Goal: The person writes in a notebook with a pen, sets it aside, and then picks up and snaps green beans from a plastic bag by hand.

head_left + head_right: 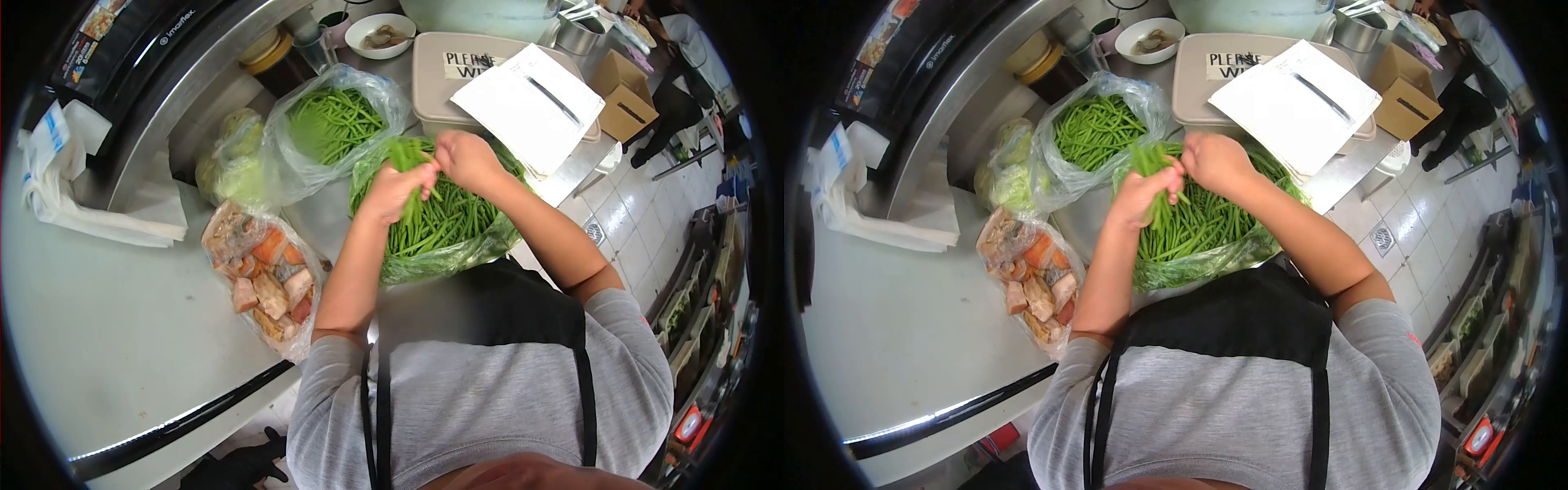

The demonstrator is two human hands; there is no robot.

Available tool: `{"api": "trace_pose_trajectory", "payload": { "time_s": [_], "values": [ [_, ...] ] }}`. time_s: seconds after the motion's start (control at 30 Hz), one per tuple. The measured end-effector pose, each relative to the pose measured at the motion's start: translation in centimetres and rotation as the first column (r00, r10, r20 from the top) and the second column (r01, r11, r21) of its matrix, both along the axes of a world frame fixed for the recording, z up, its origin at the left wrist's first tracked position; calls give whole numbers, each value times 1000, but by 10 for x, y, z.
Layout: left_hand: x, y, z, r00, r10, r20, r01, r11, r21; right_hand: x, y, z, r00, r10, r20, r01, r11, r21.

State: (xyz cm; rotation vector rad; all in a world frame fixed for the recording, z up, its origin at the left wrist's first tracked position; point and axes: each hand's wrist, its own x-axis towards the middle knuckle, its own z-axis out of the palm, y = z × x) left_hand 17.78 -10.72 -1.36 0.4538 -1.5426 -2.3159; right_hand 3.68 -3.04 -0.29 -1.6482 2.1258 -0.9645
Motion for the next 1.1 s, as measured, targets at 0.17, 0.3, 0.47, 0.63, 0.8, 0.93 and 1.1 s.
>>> {"api": "trace_pose_trajectory", "payload": {
  "time_s": [0.17,0.3,0.47,0.63,0.8,0.93,1.1],
  "values": [
    [-15,-21,19,928,320,191,-66,647,-760,-1,3,-15,998,-53,-17,55,987,151],
    [-14,-109,26,710,696,112,30,129,-991,8,22,-31,960,278,0,-241,830,504],
    [6,-156,19,488,816,309,418,92,-904,16,47,-51,853,475,-216,-354,831,429],
    [3,-109,31,739,657,151,16,206,-978,12,47,-50,883,442,-158,-379,870,315],
    [1,-18,-8,932,49,359,270,569,-777,6,26,-9,890,400,-218,-413,911,-17],
    [8,-7,-16,962,99,254,56,841,-539,-2,17,2,935,173,-309,-225,964,-140],
    [7,-8,-16,969,154,195,-19,828,-560,-5,16,11,881,176,-439,-253,960,-123]
  ]
}}
